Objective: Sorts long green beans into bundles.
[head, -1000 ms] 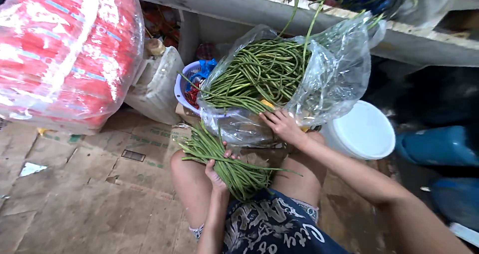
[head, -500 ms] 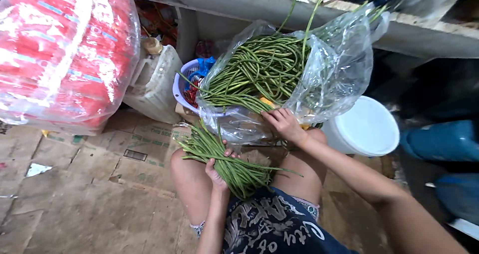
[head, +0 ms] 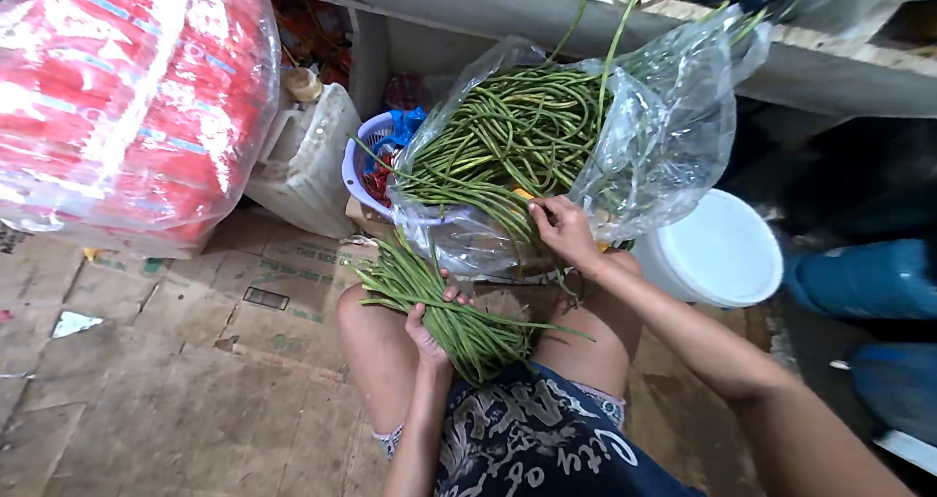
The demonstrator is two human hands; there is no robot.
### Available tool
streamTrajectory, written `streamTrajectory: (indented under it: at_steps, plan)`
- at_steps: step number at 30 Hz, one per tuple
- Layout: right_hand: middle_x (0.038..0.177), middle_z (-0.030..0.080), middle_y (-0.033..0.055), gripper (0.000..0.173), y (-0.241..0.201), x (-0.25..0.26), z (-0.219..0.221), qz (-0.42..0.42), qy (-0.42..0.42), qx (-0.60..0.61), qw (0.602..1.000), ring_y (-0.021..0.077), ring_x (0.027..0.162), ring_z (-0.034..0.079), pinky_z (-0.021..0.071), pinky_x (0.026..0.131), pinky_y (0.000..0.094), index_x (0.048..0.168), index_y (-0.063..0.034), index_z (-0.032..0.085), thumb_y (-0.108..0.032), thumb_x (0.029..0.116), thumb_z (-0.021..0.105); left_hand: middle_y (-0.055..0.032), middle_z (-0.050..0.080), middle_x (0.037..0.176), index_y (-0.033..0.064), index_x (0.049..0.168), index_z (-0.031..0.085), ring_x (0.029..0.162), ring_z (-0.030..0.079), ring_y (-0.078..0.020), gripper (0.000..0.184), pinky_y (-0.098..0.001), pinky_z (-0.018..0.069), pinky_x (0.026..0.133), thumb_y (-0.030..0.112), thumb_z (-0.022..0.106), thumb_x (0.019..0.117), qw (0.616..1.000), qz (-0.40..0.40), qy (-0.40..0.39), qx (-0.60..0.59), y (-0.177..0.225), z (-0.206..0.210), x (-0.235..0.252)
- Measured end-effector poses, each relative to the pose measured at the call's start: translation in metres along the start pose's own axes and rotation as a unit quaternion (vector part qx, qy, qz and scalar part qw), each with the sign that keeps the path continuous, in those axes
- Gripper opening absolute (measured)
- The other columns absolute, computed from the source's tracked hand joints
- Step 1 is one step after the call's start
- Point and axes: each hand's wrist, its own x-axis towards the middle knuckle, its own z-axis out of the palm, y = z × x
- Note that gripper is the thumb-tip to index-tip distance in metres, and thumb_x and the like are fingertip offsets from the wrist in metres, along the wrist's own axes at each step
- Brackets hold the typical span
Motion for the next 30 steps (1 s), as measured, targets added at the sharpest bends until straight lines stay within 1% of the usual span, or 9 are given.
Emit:
streamTrajectory:
  at_steps: [5, 7, 10, 12, 14, 18, 23, 27, 30]
  plan:
    - [0.114, 0.066, 0.02, 0.035, -0.022, 0.012, -0.002, 0.073, -0.035, -0.039, 0.996, 0.0339, 0.093, 0.068, 0.057, 0.079, 0.0529, 0.13, -0.0051, 0.062, -0.027, 0.1027, 0.059, -0.0131, 0.071, 0.094, 0.0009, 0.128, 0.062, 0.088, 0.072, -0.0288, 0.063, -0.0474, 0.0583, 0.088, 0.03, 0.083, 0.0763, 1.0, -0.006, -0.001, -0.008, 0.0, 0.002, -0.002]
    - [0.121, 0.058, 0.0233, 0.041, -0.026, 0.017, 0.0, 0.029, -0.043, -0.078, 0.996, 0.0372, 0.095, 0.066, 0.0582, 0.077, 0.0531, 0.139, -0.0074, 0.057, -0.024, 0.1018, 0.063, -0.0131, 0.071, 0.093, 0.0012, 0.127, 0.062, 0.086, 0.072, -0.0288, 0.063, -0.0475, 0.0586, 0.087, 0.03, 0.083, 0.0749, 1.0, -0.004, 0.007, -0.005, 0.0, 0.003, -0.003]
    - [0.116, 0.064, 0.0232, 0.021, -0.019, 0.023, 0.01, -0.102, -0.053, -0.141, 0.983, 0.0431, 0.105, 0.063, 0.0526, 0.085, 0.0576, 0.116, -0.0087, 0.073, -0.019, 0.0984, 0.067, -0.0119, 0.071, 0.092, 0.0024, 0.127, 0.063, 0.085, 0.072, -0.0277, 0.063, -0.0464, 0.0589, 0.085, 0.031, 0.083, 0.0743, 1.0, 0.0, 0.01, 0.003, 0.0, 0.003, -0.003]
    - [0.115, 0.064, 0.0211, 0.027, -0.02, 0.025, 0.016, -0.13, -0.076, -0.221, 0.964, 0.0441, 0.107, 0.061, 0.0502, 0.085, 0.0596, 0.11, -0.0089, 0.075, -0.031, 0.1034, 0.061, -0.0124, 0.071, 0.092, 0.0022, 0.127, 0.063, 0.085, 0.072, -0.0281, 0.063, -0.0466, 0.0588, 0.085, 0.031, 0.083, 0.0747, 1.0, -0.001, 0.011, -0.002, 0.0, 0.003, -0.003]
    - [0.118, 0.064, 0.0211, 0.027, -0.022, 0.026, 0.021, -0.134, -0.083, -0.246, 0.956, 0.0447, 0.11, 0.06, 0.0487, 0.086, 0.0615, 0.101, -0.0051, 0.075, -0.028, 0.1022, 0.061, -0.0124, 0.071, 0.094, 0.0027, 0.127, 0.063, 0.088, 0.072, -0.0282, 0.064, -0.0468, 0.0586, 0.088, 0.032, 0.083, 0.0745, 1.0, -0.004, 0.014, -0.005, -0.001, 0.002, -0.004]
    - [0.127, 0.06, 0.0199, 0.023, -0.045, 0.027, 0.006, -0.019, -0.05, -0.031, 0.998, 0.0379, 0.117, 0.058, 0.049, 0.096, 0.0562, 0.102, -0.0006, 0.073, -0.021, 0.0992, 0.062, -0.0127, 0.072, 0.105, 0.0048, 0.129, 0.064, 0.096, 0.072, -0.0287, 0.069, -0.0483, 0.0576, 0.092, 0.038, 0.086, 0.0727, 0.999, -0.001, 0.022, 0.032, -0.005, 0.002, -0.001]
    - [0.112, 0.065, 0.0069, 0.016, -0.094, 0.002, -0.025, 0.103, -0.018, 0.227, 0.968, 0.0129, 0.084, 0.064, 0.0556, 0.067, 0.0287, 0.101, -0.0084, 0.073, -0.022, 0.0929, 0.075, -0.0221, 0.068, 0.128, 0.0035, 0.126, 0.068, 0.118, 0.067, -0.0369, 0.065, -0.0538, 0.0538, 0.101, 0.035, 0.087, 0.073, 0.995, -0.01, 0.074, 0.063, -0.013, 0.011, 0.014]
    - [0.104, 0.068, 0.0058, 0.024, -0.129, -0.048, -0.015, 0.049, -0.097, 0.177, 0.978, 0.0038, 0.078, 0.064, 0.056, 0.068, 0.0183, 0.096, -0.0076, 0.077, -0.031, 0.0956, 0.073, -0.0163, 0.072, 0.118, 0.0068, 0.12, 0.067, 0.109, 0.072, -0.0277, 0.078, -0.0438, 0.0612, 0.088, 0.05, 0.093, 0.0599, 0.977, 0.049, 0.127, 0.162, -0.019, -0.008, 0.012]
    - [0.094, 0.069, 0.0083, 0.038, -0.116, -0.028, -0.005, 0.005, -0.039, 0.025, 0.999, 0.0166, 0.08, 0.067, 0.0577, 0.068, 0.0348, 0.088, -0.0079, 0.076, -0.043, 0.0981, 0.067, -0.0136, 0.071, 0.121, 0.0078, 0.131, 0.066, 0.111, 0.069, -0.0286, 0.076, -0.0494, 0.0556, 0.098, 0.047, 0.087, 0.0694, 0.997, -0.014, 0.011, 0.08, -0.015, -0.009, 0.009]
